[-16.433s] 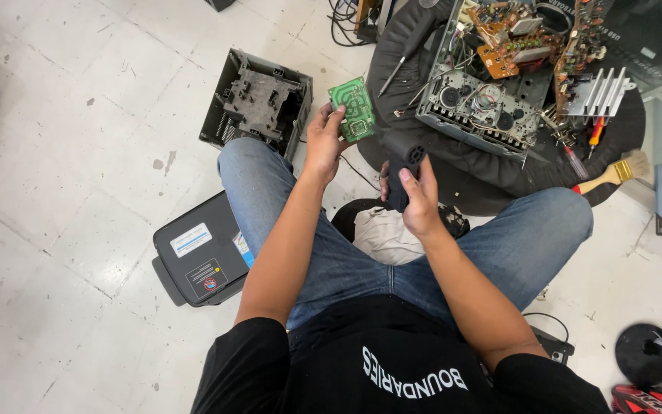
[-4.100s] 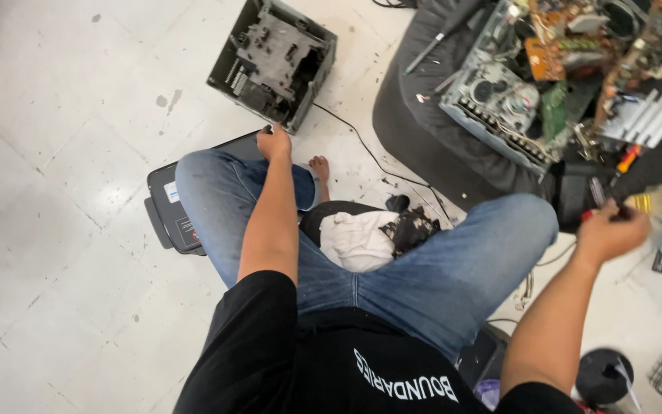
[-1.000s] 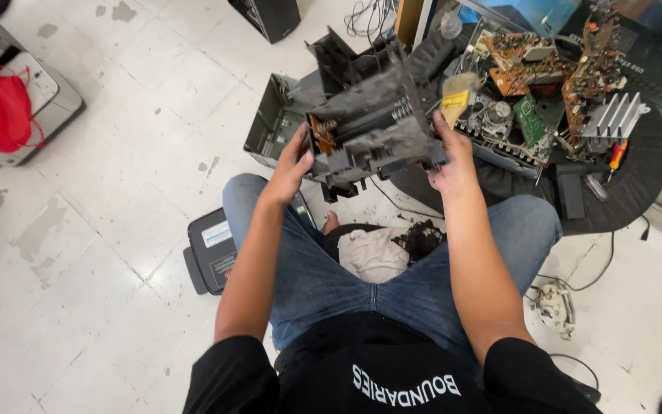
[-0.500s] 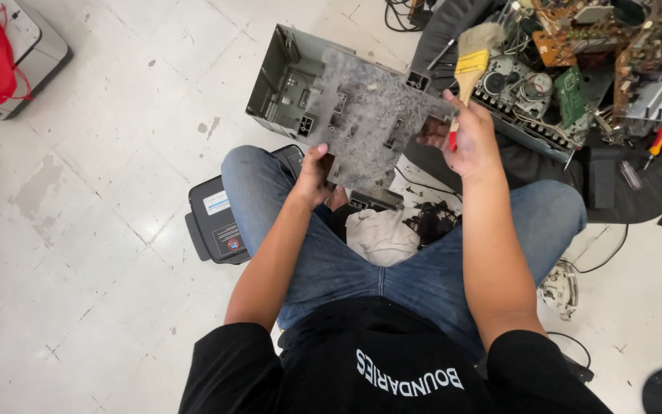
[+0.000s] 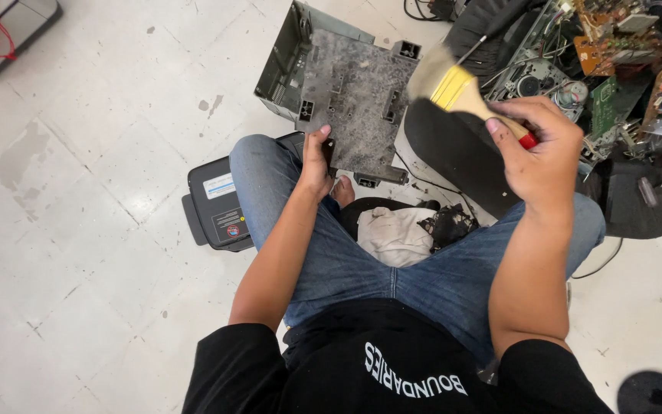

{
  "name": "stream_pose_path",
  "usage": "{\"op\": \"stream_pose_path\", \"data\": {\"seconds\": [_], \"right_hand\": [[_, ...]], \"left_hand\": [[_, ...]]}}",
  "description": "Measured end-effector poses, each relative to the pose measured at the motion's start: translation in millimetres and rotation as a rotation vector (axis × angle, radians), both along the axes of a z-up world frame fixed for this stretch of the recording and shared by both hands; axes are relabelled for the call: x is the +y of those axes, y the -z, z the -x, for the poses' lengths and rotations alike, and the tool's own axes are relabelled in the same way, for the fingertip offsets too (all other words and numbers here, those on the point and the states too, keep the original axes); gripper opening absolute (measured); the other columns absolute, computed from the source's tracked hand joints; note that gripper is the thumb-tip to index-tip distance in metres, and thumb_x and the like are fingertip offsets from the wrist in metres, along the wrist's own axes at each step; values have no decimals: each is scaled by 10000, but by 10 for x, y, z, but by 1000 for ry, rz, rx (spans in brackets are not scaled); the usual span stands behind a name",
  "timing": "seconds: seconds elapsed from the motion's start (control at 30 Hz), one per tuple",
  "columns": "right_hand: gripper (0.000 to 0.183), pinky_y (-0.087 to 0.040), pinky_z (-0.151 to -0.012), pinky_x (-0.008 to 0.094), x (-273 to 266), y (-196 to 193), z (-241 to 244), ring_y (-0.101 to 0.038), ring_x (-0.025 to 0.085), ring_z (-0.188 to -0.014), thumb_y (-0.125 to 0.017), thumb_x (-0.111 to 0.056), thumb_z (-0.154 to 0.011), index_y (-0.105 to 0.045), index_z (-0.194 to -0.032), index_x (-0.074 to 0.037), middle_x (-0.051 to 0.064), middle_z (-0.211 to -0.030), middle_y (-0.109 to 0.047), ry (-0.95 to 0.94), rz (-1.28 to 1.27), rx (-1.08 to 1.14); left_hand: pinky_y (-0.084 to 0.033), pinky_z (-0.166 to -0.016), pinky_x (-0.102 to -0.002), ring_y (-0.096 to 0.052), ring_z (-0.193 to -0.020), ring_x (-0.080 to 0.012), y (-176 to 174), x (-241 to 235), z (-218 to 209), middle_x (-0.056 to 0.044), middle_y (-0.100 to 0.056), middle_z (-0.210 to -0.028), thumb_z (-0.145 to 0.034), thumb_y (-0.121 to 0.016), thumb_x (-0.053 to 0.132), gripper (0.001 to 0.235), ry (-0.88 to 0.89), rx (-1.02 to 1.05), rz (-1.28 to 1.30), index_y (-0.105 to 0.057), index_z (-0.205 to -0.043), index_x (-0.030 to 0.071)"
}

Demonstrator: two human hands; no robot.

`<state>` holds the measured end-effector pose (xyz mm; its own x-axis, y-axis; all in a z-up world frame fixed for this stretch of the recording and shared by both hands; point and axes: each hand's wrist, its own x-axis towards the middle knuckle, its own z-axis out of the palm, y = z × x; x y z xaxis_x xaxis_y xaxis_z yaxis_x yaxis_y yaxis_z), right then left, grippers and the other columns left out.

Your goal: The person cleans a green circuit board and a large black plastic housing using a brush and a handheld blower. The person brushes dust off the circuit board, then uses the blower to remove debris. The person then brushes and blows dust from the plastic housing.

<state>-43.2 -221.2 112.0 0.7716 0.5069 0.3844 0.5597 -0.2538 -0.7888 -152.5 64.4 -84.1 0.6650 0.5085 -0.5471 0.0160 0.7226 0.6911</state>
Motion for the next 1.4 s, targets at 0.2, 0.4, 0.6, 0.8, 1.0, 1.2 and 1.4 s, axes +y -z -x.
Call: {"op": "stream_pose_path", "data": {"seconds": [0.2, 0.4, 0.6, 0.8, 1.0, 1.2, 1.4], "right_hand": [[287, -617, -698, 303, 345, -175, -17, -697, 267, -849, -781, 133, -1012, -560, -1193, 108, 248, -1076, -665, -179, -221, 66], [74, -622, -683, 247, 945, 184, -141, -689, 216, -850, -581, 57, -1065, -545, -1130, 49, 166, -1022, -639, -443, -28, 131], [114, -648, -808, 387, 1290, 680, -387, -720, 369, -954, -547, 133, -1055, -516, -1164, 118, 298, -1067, -648, -303, -377, -221], [93, -575, -457, 232, 1214, 840, -230, -737, 231, -659, -598, 5, -1078, -513, -1051, 30, 182, -857, -635, -453, -87, 154], [158, -562, -402, 258, 1103, 823, -512, -747, 322, -664, -582, 161, -1065, -451, -1029, 79, 275, -903, -591, -310, -200, 50], [137, -477, -574, 336, 1146, 1084, -615, -633, 245, -738, -644, 52, -1038, -514, -1020, 13, 181, -926, -605, -36, -255, -296], [111, -500, -623, 424, 1235, 1279, -372, -690, 427, -703, -753, -79, -937, -666, -915, -14, 223, -789, -686, -100, -263, -126]], "left_hand": [[-373, -1127, -393, -493, -1329, -240, -362, -21, -7, -78, -551, -1370, -781, -656, 442, 530, 130, 5, -117, -563, -1224, 166], [-299, -1186, -463, -350, -1511, -304, -460, 13, 15, -129, -399, -1582, -730, -643, 539, 744, 180, 147, -142, -483, -1352, 162], [-205, -1241, -462, -220, -1569, -275, -672, 80, 79, -114, -109, -1720, -642, -618, 614, 1300, 190, 295, -43, 106, -1636, 193], [-243, -1228, -477, -251, -1558, -299, -645, 74, 22, -123, -140, -1712, -659, -609, 600, 1303, 212, 316, -93, 141, -1625, 152], [-195, -1231, -506, -181, -1573, -282, -525, 22, -75, -120, -107, -1717, -640, -603, 623, 1319, 229, 340, -141, 118, -1631, 137], [-170, -1230, -525, -135, -1583, -283, -320, 12, -172, -131, -97, -1718, -656, -617, 633, 1365, 257, 308, -178, 231, -1593, 118], [-144, -1223, -754, 9, -1480, -630, 31, 109, -50, -416, 102, -1592, -969, -667, 590, 1232, 250, 45, -418, 199, -1549, -66]]}}
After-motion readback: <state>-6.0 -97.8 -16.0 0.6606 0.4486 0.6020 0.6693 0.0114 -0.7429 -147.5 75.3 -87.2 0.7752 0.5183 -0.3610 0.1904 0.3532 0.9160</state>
